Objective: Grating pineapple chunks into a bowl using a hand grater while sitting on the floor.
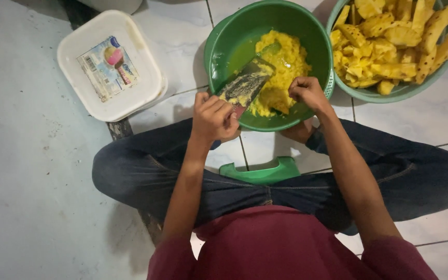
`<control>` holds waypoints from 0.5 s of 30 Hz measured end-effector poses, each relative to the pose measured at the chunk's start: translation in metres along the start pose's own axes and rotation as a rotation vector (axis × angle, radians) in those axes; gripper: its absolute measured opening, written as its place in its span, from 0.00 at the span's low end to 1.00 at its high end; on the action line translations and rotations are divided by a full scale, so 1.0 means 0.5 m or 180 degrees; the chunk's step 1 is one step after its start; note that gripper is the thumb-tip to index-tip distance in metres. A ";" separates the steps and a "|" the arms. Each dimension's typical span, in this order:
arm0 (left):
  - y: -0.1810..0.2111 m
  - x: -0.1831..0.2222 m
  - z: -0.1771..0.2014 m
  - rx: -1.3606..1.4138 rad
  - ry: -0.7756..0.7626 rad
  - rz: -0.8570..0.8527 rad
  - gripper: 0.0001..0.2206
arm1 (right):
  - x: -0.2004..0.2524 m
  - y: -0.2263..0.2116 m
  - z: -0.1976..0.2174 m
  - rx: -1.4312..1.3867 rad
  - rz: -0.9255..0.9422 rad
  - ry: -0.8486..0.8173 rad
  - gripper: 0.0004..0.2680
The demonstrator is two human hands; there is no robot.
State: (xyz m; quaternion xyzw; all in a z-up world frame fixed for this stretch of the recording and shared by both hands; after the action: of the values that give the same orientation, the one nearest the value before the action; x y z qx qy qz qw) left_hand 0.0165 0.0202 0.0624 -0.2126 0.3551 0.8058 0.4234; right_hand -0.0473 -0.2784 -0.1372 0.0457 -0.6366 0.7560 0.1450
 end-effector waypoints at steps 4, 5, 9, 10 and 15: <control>0.012 -0.014 0.005 0.0019 0.0007 -0.0018 0.14 | -0.004 -0.016 -0.013 -0.0343 0.0170 0.0012 0.02; 0.012 -0.014 0.004 0.0048 0.0007 -0.0009 0.14 | -0.003 -0.023 -0.014 -0.0727 0.0175 0.0097 0.03; 0.013 -0.016 0.002 0.0069 -0.0038 -0.0003 0.14 | -0.013 -0.101 -0.015 -0.2391 0.0833 0.0062 0.01; 0.011 -0.014 0.001 0.0078 -0.0039 0.0003 0.14 | 0.002 -0.163 -0.016 -0.2385 0.0824 0.0067 0.01; 0.007 -0.011 -0.004 0.0007 -0.0059 -0.0035 0.13 | 0.075 -0.380 -0.019 -0.2956 0.1730 -0.0419 0.01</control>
State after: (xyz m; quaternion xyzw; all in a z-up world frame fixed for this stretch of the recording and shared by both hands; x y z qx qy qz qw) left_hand 0.0167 0.0145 0.0659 -0.2067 0.3510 0.8050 0.4313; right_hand -0.0292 -0.2351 0.0510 -0.1422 -0.9004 0.4010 -0.0909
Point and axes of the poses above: each hand's wrist, its own x-axis away from the middle knuckle, its own z-axis out of the back of the hand, y = z × x, the point moved 6 cm from there along -x, towards the middle knuckle, and after that the axes turned 6 degrees about z, right-handed, at the moved point
